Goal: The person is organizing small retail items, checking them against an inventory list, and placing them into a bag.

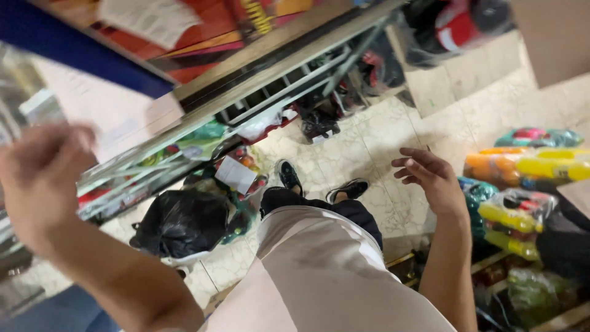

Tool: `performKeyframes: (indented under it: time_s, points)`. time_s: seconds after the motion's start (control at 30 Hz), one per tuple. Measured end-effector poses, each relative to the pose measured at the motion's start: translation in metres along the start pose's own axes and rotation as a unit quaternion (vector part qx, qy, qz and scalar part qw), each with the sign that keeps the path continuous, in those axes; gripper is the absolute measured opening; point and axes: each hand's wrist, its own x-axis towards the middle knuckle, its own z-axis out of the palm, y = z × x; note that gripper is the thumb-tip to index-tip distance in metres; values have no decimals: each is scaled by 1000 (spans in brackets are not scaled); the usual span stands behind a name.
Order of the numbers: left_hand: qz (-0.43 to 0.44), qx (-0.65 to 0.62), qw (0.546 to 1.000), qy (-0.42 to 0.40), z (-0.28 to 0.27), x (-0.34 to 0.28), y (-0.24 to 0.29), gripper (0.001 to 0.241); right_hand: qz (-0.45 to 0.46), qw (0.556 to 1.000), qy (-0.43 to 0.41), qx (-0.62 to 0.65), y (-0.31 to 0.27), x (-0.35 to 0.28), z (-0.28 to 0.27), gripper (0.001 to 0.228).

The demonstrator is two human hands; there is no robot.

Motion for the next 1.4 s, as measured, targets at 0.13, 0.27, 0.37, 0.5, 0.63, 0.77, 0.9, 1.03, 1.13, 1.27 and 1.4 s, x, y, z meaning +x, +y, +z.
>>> performKeyframes:
  time_s: [0.13,0.27,0.37,0.5,0.63,0.77,0.9,1.03,1.13,1.27,1.4]
  points:
    - [187,-246,839,-447,88,-38,96,26,-56,993,95,48,-2,-36,-46,38]
    - [14,-97,772,-628,226,-100,180,21,-126,976,153,87,16,-74,-104,36]
    - [53,40,717,-694,287,-144,230,31,-136,967,181,120,47,-101,-147,37]
    - [98,35,689,-718,346,-183,267,28,-133,962,201,125,99,-130,-203,39]
    - [149,11,726,-671,416,-211,282,22,-94,940,246,215,171,-141,-249,37]
    - [153,-34,776,-611,479,-232,313,24,-75,919,271,278,219,-143,-285,33]
    - [153,-63,794,-585,522,-254,353,29,-60,921,269,276,205,-149,-320,33]
    - [158,-52,809,-563,562,-270,382,32,-55,929,257,261,191,-139,-371,31]
    - [165,-27,820,-548,603,-277,380,29,-48,938,258,228,196,-120,-414,31]
    - [134,-53,810,-568,653,-268,417,29,-33,951,249,179,174,-84,-474,31]
    - [138,-90,825,-541,712,-250,463,30,-40,963,217,153,163,-30,-547,31]
